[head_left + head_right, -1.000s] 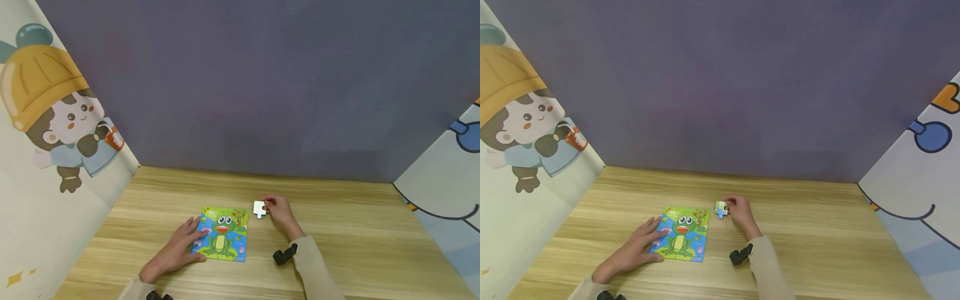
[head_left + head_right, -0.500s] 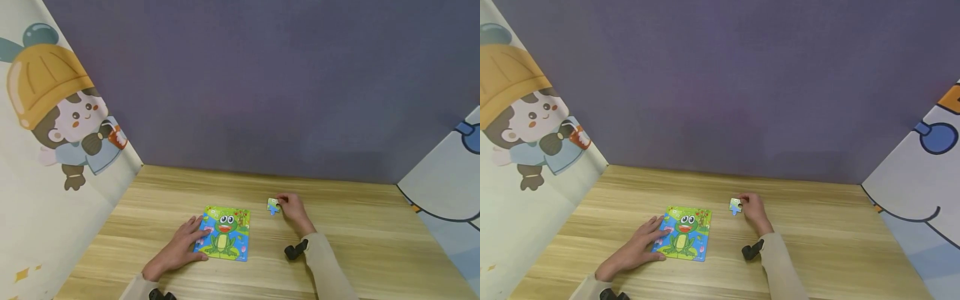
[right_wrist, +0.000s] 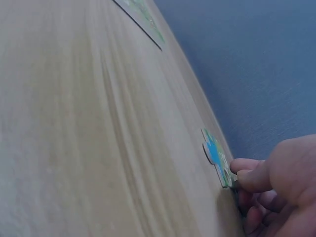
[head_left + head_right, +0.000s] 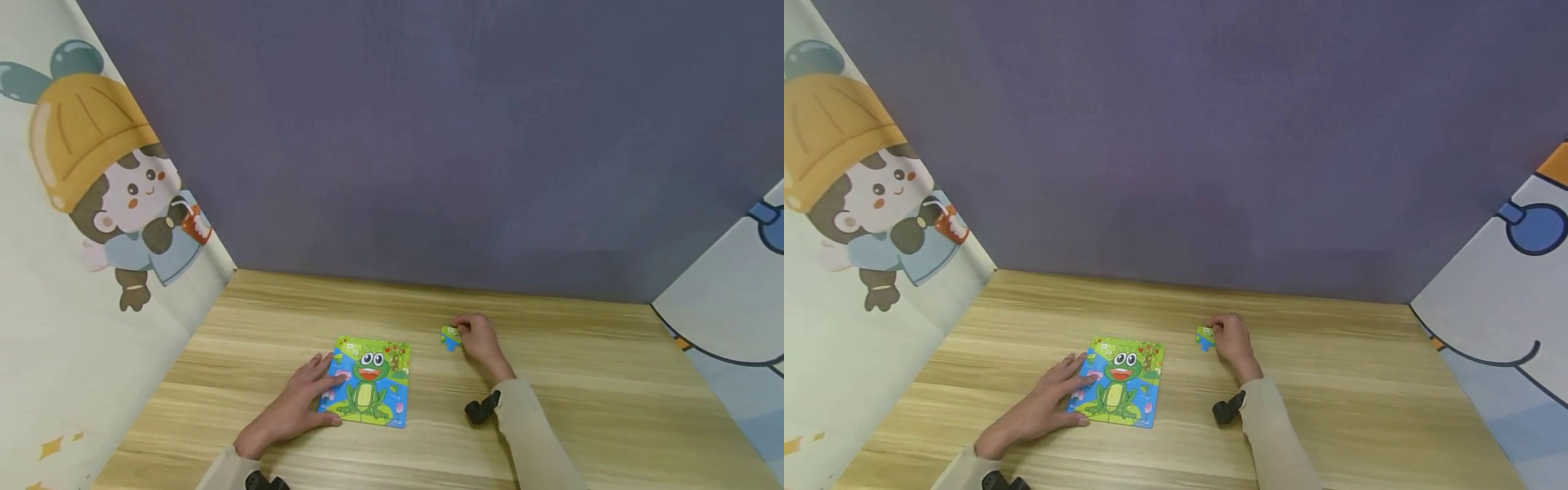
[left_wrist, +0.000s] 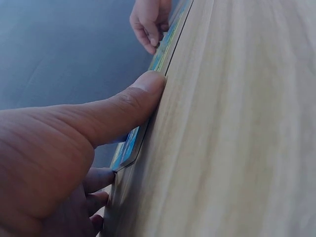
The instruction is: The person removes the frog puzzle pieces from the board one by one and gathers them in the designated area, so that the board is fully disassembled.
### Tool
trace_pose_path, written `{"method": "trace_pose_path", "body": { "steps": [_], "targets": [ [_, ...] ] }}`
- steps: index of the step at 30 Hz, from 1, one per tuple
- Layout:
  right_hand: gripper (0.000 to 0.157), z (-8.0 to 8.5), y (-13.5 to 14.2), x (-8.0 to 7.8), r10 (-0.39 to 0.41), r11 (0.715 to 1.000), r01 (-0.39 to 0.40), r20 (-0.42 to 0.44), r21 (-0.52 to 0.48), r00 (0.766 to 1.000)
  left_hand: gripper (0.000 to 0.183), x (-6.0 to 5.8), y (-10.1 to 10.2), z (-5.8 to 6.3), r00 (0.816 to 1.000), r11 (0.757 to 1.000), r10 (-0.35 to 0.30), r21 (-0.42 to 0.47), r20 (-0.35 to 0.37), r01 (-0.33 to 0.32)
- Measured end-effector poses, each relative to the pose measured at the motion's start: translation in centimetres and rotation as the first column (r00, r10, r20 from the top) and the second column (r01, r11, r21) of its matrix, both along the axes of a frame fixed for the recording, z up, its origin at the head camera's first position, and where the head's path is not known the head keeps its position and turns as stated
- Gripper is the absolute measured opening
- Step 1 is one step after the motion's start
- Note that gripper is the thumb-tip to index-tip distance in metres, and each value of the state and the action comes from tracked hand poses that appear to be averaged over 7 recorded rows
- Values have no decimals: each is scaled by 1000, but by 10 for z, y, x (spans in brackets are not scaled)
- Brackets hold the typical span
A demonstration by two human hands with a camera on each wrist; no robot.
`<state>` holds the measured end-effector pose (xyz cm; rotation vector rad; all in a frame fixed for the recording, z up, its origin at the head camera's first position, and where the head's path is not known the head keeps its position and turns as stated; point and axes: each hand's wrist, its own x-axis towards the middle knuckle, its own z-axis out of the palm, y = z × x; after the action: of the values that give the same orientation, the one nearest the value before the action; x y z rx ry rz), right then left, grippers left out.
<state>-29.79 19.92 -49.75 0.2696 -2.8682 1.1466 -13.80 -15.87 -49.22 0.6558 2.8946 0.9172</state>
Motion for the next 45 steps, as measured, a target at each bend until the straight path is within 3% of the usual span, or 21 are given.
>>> {"method": "trace_pose_path", "body": {
  "steps": [6,13,19,31,38,45],
  "targets": [
    [20,-1,0,-2,-1,1000,1,-42,-3,999,71,-2,1,-1,1000,1000,-13,5,-5,13],
    [23,3,1,0,-19,1000,19,7,-10,1000,70,-3,4,0,1000,1000,-5,12,-5,5],
    [22,7,-11,5,-2,1000,2,-51,-11,999,70,-2,9,6,1000,1000,12,11,3,-12],
    [17,17,-70,25,165,984,-173,-147,-47,975,68,1,33,9,999,999,-38,9,20,37],
    [19,17,-99,36,301,952,-304,-72,-36,951,67,-1,41,8,998,999,-51,5,41,51],
    [21,14,-118,46,360,933,-361,-36,-5,932,68,-3,42,6,998,998,-50,-23,40,51]
  ]
}}
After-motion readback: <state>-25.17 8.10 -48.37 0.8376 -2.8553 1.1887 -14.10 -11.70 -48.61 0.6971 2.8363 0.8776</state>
